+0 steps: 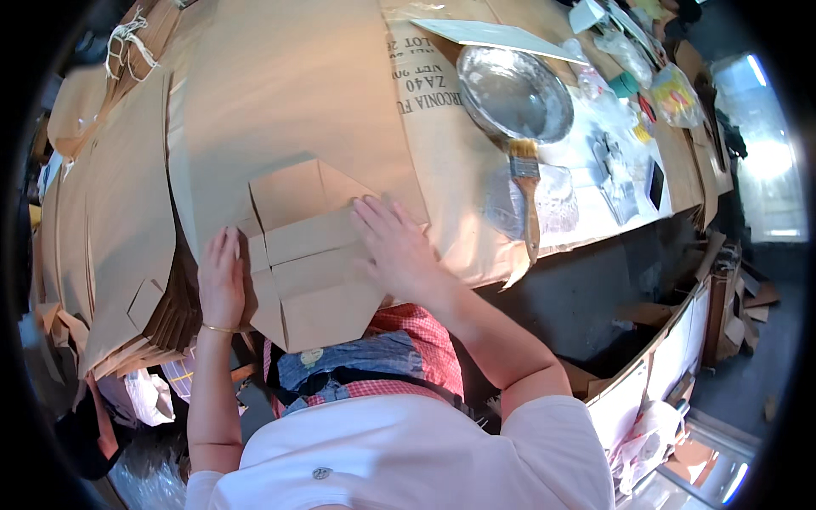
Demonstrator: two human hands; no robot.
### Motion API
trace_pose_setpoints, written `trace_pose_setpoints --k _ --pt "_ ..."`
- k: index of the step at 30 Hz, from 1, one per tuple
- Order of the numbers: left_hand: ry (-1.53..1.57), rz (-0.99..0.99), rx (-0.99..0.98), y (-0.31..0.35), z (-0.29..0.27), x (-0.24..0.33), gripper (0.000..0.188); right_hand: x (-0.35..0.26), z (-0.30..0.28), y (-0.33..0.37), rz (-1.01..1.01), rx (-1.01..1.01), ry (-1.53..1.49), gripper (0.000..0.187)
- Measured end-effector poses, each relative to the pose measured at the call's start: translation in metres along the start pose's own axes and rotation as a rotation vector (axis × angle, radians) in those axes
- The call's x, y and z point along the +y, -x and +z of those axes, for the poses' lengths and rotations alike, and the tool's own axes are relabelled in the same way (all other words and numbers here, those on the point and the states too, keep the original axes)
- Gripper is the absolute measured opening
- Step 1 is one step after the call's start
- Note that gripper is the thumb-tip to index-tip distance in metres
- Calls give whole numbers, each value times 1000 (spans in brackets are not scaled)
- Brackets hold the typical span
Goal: The person folds flat cardboard pieces into box shapes, applies adhesive with a brush, and presses the flaps to secure them. The person repeats this process for multiple boxes, stacking the finished ones on the table.
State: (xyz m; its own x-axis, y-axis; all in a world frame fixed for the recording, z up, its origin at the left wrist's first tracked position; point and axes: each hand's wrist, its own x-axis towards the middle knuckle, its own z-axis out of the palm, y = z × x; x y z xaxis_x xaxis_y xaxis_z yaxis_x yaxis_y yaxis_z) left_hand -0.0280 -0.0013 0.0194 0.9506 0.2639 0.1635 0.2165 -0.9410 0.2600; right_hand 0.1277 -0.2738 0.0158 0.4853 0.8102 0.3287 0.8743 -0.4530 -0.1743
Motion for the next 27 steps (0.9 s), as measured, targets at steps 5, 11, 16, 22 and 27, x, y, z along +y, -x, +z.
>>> trace_pose_setpoints --k 5,11,16,22,27 --pt "-90 -11 -146 2 0 6 53 -13 -25 42 203 68 -367 46" --pt "-140 -12 -106 17 18 3 55 10 -79 100 643 321 -528 5" --pt "-157 1 -42 20 32 1 54 140 -131 177 1215 858 -426 23" --pt "-73 -37 101 17 19 -3 51 69 -116 133 1081 660 -619 19" --pt "-66 1 148 14 12 6 44 -8 -67 84 480 234 -625 8"
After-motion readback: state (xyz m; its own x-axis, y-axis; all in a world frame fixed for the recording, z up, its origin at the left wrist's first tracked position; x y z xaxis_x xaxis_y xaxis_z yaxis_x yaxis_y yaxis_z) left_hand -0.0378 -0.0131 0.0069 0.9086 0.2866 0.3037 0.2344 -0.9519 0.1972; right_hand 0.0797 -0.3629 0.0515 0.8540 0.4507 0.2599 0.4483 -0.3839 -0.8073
